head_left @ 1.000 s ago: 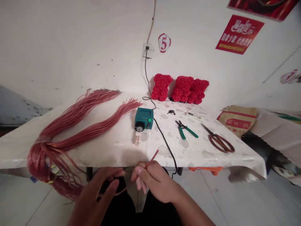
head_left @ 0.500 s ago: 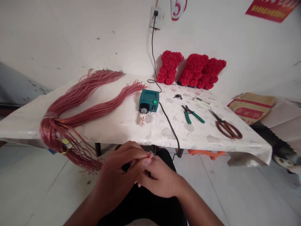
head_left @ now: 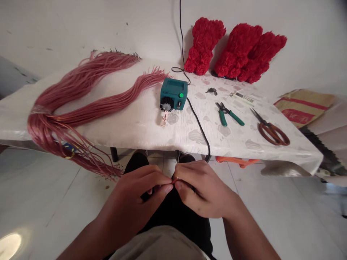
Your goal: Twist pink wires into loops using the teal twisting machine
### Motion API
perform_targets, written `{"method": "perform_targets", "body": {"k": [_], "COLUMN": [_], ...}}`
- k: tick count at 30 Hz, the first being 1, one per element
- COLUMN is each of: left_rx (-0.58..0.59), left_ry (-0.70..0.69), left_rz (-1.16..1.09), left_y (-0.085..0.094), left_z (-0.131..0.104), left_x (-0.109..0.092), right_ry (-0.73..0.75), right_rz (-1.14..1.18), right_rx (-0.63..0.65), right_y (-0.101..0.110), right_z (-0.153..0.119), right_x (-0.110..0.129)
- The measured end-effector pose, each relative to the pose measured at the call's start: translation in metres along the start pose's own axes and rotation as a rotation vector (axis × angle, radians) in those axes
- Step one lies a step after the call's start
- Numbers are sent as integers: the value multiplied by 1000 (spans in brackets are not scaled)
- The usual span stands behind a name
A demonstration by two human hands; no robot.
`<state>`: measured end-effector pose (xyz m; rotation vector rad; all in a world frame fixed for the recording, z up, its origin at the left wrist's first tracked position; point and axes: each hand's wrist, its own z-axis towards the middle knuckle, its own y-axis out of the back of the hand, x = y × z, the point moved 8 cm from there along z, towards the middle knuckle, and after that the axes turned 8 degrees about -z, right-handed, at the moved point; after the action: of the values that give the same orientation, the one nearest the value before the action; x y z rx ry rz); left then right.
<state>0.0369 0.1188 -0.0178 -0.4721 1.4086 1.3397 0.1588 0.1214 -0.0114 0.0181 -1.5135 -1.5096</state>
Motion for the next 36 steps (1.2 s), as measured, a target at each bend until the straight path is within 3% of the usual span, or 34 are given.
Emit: {"method": "perform_targets", "body": {"k": [19, 36], "left_rx": [14, 5], "left_ry": [3, -58], "left_rz": [32, 105], "left_y": [-5, -6], "left_z": [-3, -2], "left_x": [10, 1], "right_ry": [-26, 21], "right_rz": [62, -36], "right_rx": [48, -46], "right_y": [-10, -10], "right_z": [-1, -1], "right_x": [-8, -6]}}
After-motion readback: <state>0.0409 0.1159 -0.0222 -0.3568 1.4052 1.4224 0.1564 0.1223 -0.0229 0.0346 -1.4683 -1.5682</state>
